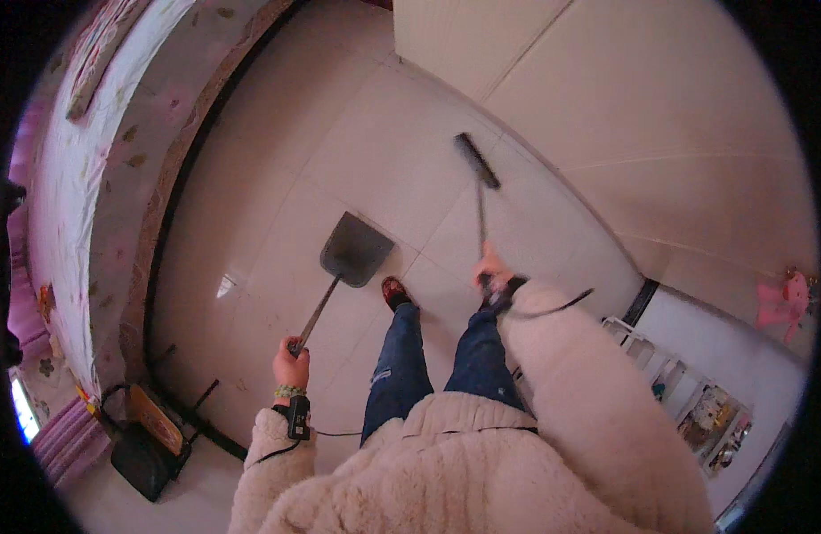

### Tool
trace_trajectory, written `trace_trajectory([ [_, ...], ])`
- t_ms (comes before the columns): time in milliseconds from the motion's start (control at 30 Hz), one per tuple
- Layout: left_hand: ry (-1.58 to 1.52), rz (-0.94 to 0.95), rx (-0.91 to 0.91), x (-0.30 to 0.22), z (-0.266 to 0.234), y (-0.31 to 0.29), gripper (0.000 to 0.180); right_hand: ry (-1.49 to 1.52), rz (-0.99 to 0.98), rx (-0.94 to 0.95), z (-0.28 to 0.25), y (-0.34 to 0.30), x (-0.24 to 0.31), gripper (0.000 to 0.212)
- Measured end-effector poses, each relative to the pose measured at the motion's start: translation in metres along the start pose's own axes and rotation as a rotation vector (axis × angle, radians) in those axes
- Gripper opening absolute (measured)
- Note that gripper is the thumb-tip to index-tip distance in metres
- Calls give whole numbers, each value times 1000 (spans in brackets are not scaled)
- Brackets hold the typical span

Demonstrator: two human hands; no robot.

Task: The person enters a bedroom, picks up a broom and dustpan, and sweeps the floor. They brush the bed surface with the broom, then continue sweeping the floor, collecting debris into the dustpan and moving through the room.

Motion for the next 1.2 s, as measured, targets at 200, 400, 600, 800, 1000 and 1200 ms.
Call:
trace_trajectory([
  [200,74,-17,48,3,-3,10,22,-414,808,-163,142,-56,-51,74],
  [400,-14,-25,-69,3,-20,24,21,-310,830,-98,117,-70,57,68],
  [600,-162,-135,-193,23,-19,19,20,-464,602,-450,-31,-28,120,66],
  [800,-98,-214,-211,-29,-38,15,20,-258,507,-232,-89,21,120,59],
  [1000,-59,-244,-223,-72,-65,24,20,-707,674,133,60,-9,90,82],
  [1200,-293,-414,-186,-50,-62,38,18,-359,817,37,53,-8,248,65],
])
Point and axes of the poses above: each hand's wrist, its own y-axis towards the middle knuckle, its own z-axis out of the palm, x = y × z, the point moved 7 cm from there along y, towards the middle knuckle, and after that the axes turned 9 degrees about z, right-handed, at the moved point
